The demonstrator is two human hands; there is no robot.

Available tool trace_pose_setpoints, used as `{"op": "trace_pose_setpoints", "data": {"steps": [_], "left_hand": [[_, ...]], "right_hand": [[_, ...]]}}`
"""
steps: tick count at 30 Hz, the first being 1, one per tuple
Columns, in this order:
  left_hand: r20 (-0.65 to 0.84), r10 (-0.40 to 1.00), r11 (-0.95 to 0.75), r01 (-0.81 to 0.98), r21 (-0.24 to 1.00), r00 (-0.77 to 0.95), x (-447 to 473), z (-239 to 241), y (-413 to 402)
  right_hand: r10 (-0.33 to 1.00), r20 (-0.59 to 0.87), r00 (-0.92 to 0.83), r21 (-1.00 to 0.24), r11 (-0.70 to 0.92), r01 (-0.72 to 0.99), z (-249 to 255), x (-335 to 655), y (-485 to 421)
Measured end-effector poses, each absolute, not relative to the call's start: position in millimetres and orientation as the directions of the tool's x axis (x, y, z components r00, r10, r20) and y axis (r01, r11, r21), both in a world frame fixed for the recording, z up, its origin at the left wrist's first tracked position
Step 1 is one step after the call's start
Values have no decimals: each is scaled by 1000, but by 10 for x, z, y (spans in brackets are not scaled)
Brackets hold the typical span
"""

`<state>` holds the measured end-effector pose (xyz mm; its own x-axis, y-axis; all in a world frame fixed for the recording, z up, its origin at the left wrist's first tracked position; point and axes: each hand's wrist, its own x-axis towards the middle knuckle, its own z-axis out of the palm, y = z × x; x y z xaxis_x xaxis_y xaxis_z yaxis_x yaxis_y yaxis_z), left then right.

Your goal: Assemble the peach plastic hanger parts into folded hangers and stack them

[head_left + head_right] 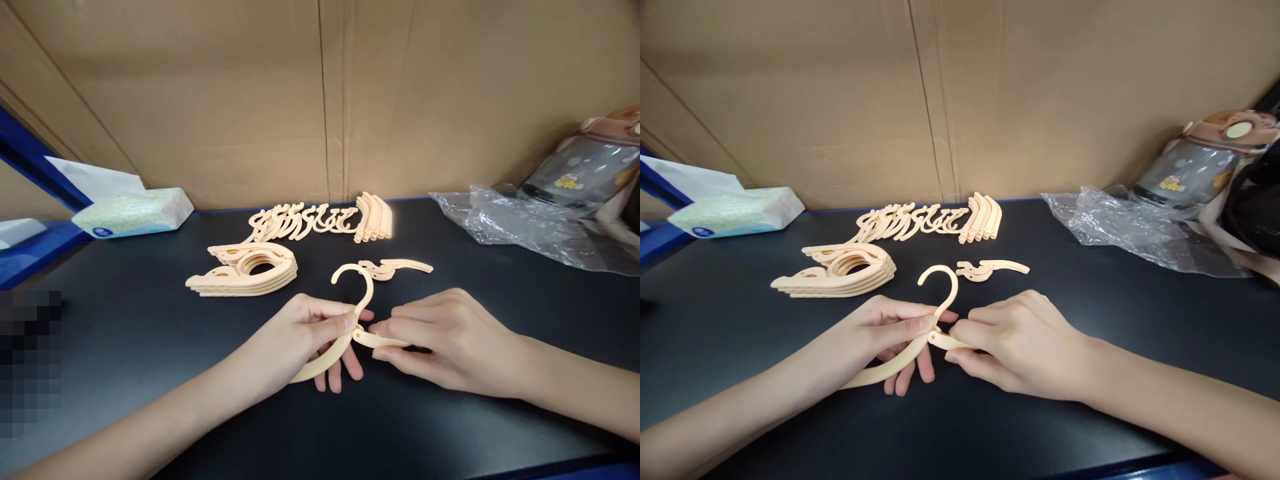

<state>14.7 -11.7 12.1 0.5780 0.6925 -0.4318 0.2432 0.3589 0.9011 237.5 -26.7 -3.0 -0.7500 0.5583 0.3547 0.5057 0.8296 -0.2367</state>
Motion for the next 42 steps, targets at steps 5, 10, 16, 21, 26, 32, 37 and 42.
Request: {"op": "trace_pose_setpoints", "data": {"steps": [5,10,16,21,26,32,37,42], "left_hand": [[-425,686,347,248,905,591,138,119,-109],[-417,667,352,232,907,618,121,92,-101],[-425,655,355,242,903,625,113,83,-114],[-428,647,306,298,904,631,131,118,-123],[-444,641,278,350,895,626,145,153,-131],[-434,640,269,344,900,634,132,141,-116],[-430,635,262,345,901,641,133,126,-128],[-438,630,258,358,897,642,146,152,-141]], "right_hand": [[575,345,-742,-288,817,499,-12,2382,-241],[590,305,-747,-332,801,498,15,2395,-232],[572,337,-748,-261,820,509,3,2384,-259],[522,377,-765,-172,851,496,-2,2395,-227],[536,419,-733,-189,841,507,25,2395,-188],[501,483,-718,-129,852,508,52,2384,-156],[471,532,-704,-24,839,543,55,2401,-134],[477,523,-706,-29,838,545,49,2413,-132]]}}
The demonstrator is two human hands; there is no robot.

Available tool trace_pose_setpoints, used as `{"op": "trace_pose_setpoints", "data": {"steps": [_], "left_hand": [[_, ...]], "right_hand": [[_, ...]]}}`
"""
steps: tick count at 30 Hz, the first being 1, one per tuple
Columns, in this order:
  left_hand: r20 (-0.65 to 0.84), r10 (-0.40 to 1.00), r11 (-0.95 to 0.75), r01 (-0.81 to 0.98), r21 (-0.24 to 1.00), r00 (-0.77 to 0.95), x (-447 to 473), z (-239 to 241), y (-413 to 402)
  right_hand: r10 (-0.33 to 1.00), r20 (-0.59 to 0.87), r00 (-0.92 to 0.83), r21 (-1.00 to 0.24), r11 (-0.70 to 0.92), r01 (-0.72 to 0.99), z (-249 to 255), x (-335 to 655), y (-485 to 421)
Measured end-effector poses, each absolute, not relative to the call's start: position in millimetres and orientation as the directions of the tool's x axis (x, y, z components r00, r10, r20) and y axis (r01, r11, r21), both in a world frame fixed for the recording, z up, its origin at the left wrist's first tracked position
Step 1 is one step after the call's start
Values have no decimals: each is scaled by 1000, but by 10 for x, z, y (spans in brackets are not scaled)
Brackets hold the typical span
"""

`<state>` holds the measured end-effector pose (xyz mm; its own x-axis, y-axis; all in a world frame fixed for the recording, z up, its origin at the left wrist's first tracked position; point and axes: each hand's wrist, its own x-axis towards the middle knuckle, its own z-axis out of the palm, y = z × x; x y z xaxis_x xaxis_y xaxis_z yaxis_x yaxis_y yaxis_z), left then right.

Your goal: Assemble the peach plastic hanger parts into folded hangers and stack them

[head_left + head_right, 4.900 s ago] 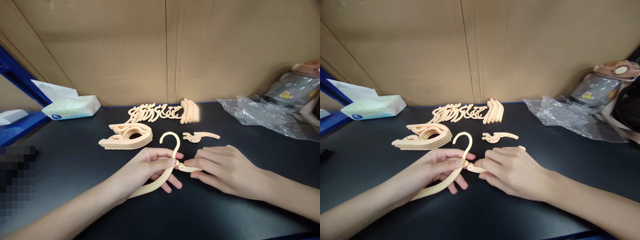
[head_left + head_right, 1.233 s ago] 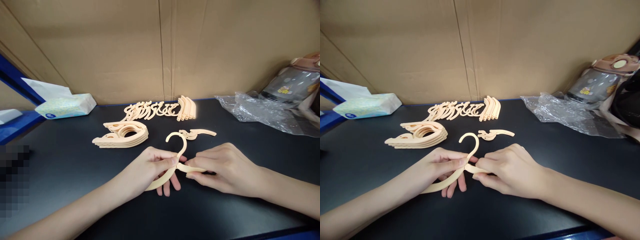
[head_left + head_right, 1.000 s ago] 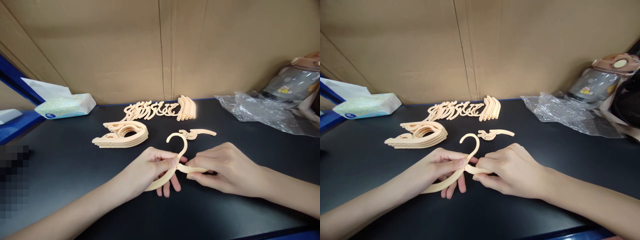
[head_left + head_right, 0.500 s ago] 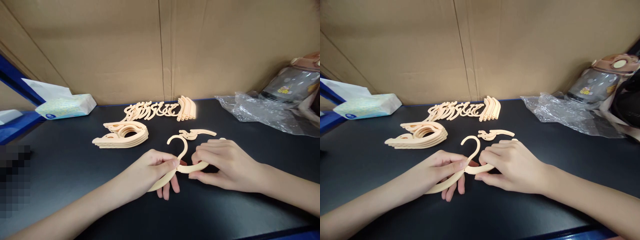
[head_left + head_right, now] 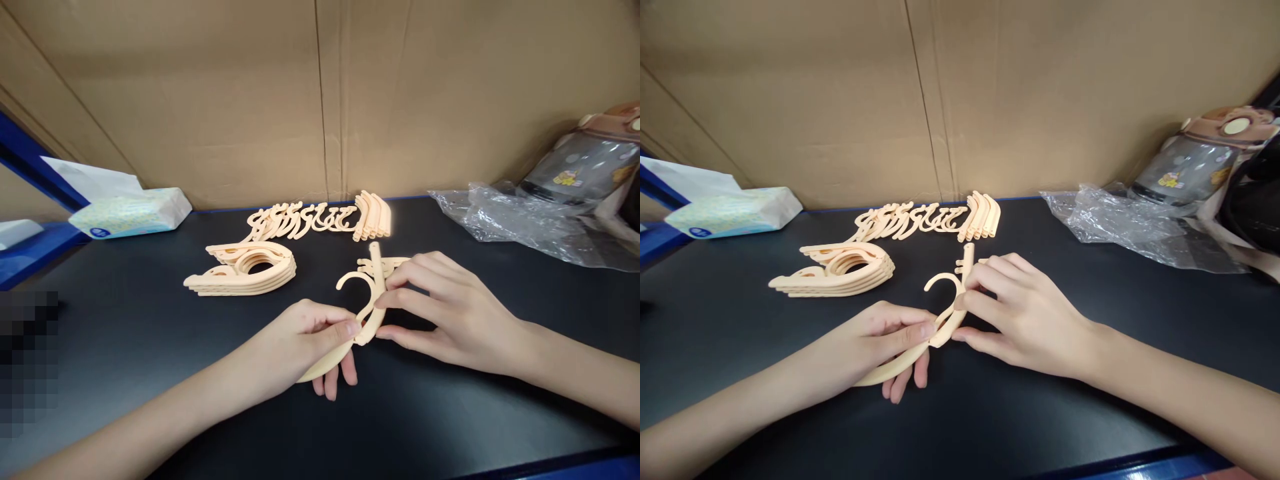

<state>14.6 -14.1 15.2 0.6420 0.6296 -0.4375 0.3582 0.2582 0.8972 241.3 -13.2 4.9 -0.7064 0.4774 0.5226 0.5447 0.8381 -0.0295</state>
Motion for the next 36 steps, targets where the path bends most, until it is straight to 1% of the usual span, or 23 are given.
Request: {"op": "trace_pose_setpoints", "data": {"steps": [5,7,10,12,14,17,20,22,27,31,36], "left_hand": [[-425,633,213,383,899,647,137,146,-150],[-405,643,172,393,903,650,128,124,-158],[-357,674,47,444,895,647,123,98,-183],[-328,696,-55,503,863,639,131,101,-210],[-299,713,-152,556,817,634,142,119,-240],[-192,717,-361,593,720,670,146,149,-272],[-62,660,-593,570,569,748,118,148,-268],[-1,626,-680,546,489,780,86,125,-243],[96,586,-767,512,388,805,19,62,-153],[180,598,-785,525,329,781,17,44,-115],[215,647,-755,575,316,731,25,40,-102]], "right_hand": [[464,527,-712,-36,849,526,45,2410,-131],[458,500,-735,-54,864,501,40,2408,-131],[471,424,-774,-127,876,465,36,2401,-132],[492,388,-780,-180,870,459,41,2396,-135],[507,383,-772,-198,861,468,50,2394,-140],[532,402,-745,-183,844,503,72,2400,-144],[580,394,-713,-159,807,569,93,2421,-126],[609,375,-699,-129,781,611,99,2444,-99],[636,330,-698,-67,753,654,84,2509,-36],[658,300,-691,-28,730,683,70,2541,-22],[678,275,-682,-20,713,701,71,2587,-16]]}}
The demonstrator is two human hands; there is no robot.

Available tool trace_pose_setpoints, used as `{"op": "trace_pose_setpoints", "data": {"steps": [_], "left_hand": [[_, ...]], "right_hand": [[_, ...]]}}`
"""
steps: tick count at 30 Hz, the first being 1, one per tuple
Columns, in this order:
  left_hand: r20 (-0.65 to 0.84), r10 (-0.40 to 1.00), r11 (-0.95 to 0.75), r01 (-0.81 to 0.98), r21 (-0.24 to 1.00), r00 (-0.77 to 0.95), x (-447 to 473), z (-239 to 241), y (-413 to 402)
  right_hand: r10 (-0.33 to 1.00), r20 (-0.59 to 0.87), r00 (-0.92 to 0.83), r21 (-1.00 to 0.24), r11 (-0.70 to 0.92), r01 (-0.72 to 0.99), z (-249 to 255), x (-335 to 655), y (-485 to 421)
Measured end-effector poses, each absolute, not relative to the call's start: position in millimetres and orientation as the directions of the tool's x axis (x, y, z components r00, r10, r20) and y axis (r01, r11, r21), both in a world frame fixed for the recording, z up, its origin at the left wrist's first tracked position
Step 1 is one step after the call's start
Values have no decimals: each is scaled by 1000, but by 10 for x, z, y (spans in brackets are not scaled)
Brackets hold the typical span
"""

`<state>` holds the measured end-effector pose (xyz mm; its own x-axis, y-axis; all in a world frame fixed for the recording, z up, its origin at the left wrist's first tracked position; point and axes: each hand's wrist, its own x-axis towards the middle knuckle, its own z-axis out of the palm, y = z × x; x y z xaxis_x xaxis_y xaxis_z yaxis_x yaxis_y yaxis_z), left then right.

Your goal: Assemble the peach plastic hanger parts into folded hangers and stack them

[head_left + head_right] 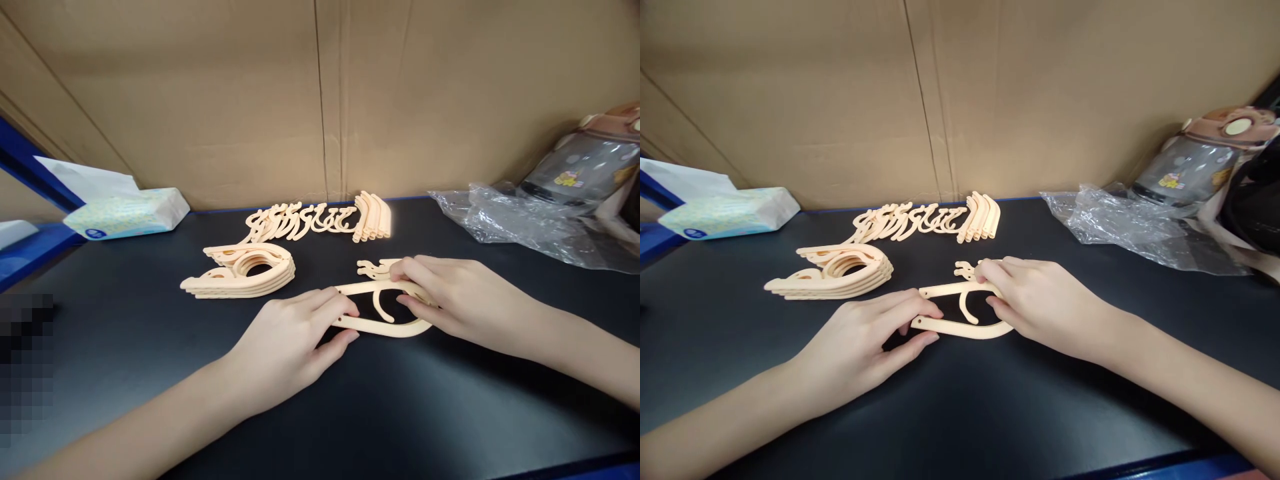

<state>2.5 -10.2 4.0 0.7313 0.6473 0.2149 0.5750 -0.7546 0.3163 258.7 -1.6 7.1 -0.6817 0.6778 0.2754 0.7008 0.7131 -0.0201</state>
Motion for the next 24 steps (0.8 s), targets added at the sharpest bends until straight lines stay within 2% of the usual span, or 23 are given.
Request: {"op": "trace_pose_setpoints", "data": {"steps": [6,12,24], "left_hand": [[195,650,-750,580,319,734,20,8,-104],[279,611,-788,534,307,741,21,-42,-109],[246,610,-786,533,314,754,22,-35,-87]], "right_hand": [[682,234,-692,-29,717,697,112,2624,5],[729,123,-673,-32,681,732,142,2640,21],[733,118,-670,-61,678,732,145,2672,53]]}}
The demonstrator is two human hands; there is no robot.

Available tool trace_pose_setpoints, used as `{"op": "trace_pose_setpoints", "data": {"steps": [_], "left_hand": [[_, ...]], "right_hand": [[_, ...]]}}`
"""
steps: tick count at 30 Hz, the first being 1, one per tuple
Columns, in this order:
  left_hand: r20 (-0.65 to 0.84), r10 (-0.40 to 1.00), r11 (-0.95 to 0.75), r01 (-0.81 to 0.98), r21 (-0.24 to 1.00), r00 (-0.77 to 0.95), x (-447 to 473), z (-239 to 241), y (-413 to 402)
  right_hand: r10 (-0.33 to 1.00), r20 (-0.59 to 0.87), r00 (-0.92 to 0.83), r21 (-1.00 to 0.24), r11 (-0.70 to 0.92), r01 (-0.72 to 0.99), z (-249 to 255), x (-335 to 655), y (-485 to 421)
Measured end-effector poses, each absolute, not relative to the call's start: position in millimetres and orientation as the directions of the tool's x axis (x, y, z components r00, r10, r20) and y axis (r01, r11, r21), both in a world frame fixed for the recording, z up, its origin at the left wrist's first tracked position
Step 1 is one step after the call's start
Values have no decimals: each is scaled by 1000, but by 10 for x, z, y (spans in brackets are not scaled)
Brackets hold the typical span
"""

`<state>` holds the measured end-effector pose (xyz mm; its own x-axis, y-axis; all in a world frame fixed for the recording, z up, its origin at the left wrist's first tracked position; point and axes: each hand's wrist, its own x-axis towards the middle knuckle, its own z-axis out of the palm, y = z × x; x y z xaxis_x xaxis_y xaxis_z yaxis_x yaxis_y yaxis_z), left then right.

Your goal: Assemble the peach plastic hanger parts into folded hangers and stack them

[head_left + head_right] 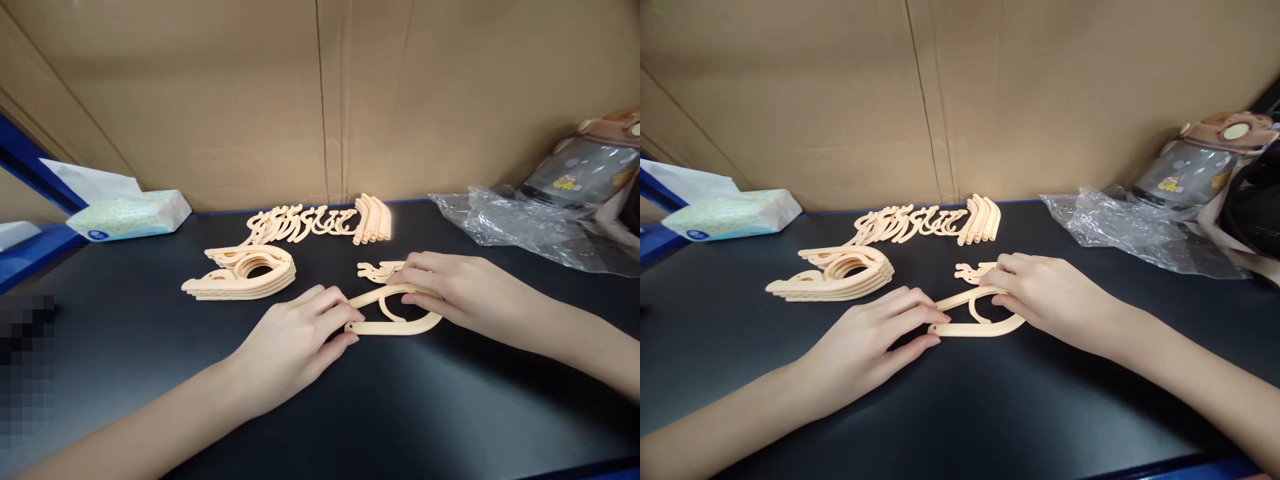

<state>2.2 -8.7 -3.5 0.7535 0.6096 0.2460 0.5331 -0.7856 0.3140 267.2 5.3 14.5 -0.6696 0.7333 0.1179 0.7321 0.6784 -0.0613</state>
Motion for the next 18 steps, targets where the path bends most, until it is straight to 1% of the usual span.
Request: {"op": "trace_pose_setpoints", "data": {"steps": [4,7,11,15,18], "left_hand": [[246,599,-791,516,328,762,20,-42,-86],[254,587,-800,502,328,769,11,-41,-93],[268,580,-806,494,326,769,5,-27,-101],[320,573,-814,478,331,755,13,-12,-105],[320,571,-814,473,336,756,18,-9,-101]], "right_hand": [[720,140,-680,-62,692,720,151,2684,61],[712,192,-675,-35,693,720,170,2703,84],[742,258,-619,5,640,769,187,2769,148],[804,239,-545,36,554,832,156,2875,230],[830,203,-520,41,523,851,127,2928,273]]}}
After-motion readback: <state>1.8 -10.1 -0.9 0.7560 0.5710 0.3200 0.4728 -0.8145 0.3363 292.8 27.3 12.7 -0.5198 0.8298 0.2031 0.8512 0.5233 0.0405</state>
